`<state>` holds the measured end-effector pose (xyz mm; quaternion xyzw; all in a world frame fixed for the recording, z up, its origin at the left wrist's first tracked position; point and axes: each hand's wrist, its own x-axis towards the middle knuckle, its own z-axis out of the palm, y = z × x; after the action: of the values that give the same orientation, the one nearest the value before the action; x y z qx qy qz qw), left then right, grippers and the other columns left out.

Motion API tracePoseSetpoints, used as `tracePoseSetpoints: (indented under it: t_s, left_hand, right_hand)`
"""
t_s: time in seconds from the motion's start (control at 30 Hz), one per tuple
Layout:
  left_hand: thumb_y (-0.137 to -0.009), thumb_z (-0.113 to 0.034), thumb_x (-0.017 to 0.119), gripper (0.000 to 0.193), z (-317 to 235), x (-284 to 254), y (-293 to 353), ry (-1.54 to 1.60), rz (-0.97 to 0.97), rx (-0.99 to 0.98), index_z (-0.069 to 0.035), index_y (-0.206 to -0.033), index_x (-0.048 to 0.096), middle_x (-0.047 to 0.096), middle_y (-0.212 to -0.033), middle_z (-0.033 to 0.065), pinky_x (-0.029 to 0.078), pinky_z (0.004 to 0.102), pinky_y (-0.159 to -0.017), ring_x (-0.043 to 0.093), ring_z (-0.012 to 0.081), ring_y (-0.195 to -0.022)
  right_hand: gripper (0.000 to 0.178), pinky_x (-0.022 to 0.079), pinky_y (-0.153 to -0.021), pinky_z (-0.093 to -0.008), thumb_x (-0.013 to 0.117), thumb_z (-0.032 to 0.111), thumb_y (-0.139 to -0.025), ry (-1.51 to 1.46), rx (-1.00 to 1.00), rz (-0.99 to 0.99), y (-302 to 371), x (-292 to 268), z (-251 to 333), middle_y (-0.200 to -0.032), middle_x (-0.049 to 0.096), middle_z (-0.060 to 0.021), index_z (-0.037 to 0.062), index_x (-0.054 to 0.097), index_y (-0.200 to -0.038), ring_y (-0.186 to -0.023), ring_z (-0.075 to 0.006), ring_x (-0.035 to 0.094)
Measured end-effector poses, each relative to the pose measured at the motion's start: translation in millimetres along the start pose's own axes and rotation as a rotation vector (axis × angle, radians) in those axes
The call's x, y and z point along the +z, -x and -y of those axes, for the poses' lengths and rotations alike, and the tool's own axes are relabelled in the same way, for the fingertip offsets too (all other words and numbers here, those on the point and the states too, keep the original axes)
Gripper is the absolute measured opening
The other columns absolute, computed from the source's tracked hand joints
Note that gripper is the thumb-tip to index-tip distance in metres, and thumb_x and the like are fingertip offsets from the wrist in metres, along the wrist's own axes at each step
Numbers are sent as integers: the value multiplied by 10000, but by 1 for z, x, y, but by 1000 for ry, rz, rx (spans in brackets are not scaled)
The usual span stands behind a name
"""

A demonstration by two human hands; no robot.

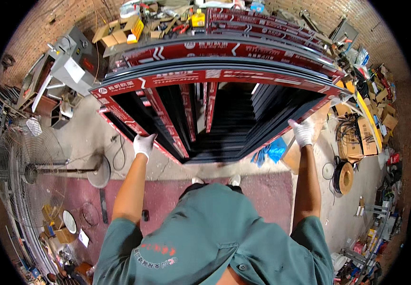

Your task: The person picks up a rectangular window frame and carries it to a corner-cutting machine. They position the frame corners under the cutting head, operate the machine to cut each corner, and then stack the finished frame with others. The process is repeated for multiple frames.

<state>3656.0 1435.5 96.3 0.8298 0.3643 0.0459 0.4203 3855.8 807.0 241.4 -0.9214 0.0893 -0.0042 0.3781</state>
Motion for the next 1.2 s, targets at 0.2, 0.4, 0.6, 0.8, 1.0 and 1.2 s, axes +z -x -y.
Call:
tracePoseSetpoints:
  t_s: [0.2,0.4,0.6,0.8,1.0,1.2]
  left_hand:
    - [-740,-386,909,535,10,21,-28,-108,86,144,61,-969,726,770,-891,172,561,398,-785,728,298,-803]
    - [-737,-372,907,464,7,42,-32,93,54,-79,24,-778,668,748,-787,153,551,393,-717,705,286,-696]
    - [-796,-146,876,398,2,39,-15,606,38,-89,33,-1051,628,748,-960,129,554,383,-769,692,274,-783]
    - [-829,-358,891,752,17,33,11,-7,72,-37,32,-1368,541,705,-1266,156,492,349,-1008,660,283,-1161]
    - [-1024,-163,655,637,128,57,159,1260,207,-461,-17,-1570,361,538,-1434,173,492,370,-1062,572,302,-1241]
    - [-943,-292,738,363,175,81,430,-643,461,-271,-48,-1205,673,746,-1113,169,567,396,-846,717,268,-1056]
  right_hand:
    - [380,558,-827,-404,820,148,-780,98,-48,-120,-2,-15,-6,-975,782,-131,-10,731,-1113,-873,-266,731]
    - [451,559,-849,-419,840,219,-755,90,70,-157,-6,-24,-12,-992,771,-194,-2,718,-1128,-922,-341,735]
    - [551,553,-920,-444,784,283,-797,-5,10,-128,4,-19,7,-1101,754,-221,42,638,-1270,-1053,-384,720]
    - [780,514,-1030,-458,770,412,-818,62,37,-204,14,7,-13,-1258,677,-276,-48,510,-1391,-1181,-418,653]
    - [531,466,-1087,-449,752,153,-840,19,-397,-388,73,16,-81,-1280,630,-209,20,582,-1325,-1201,-385,599]
    - [397,498,-1042,-443,749,95,-865,11,-448,-371,58,-29,-161,-1237,654,-209,0,636,-1233,-1172,-387,615]
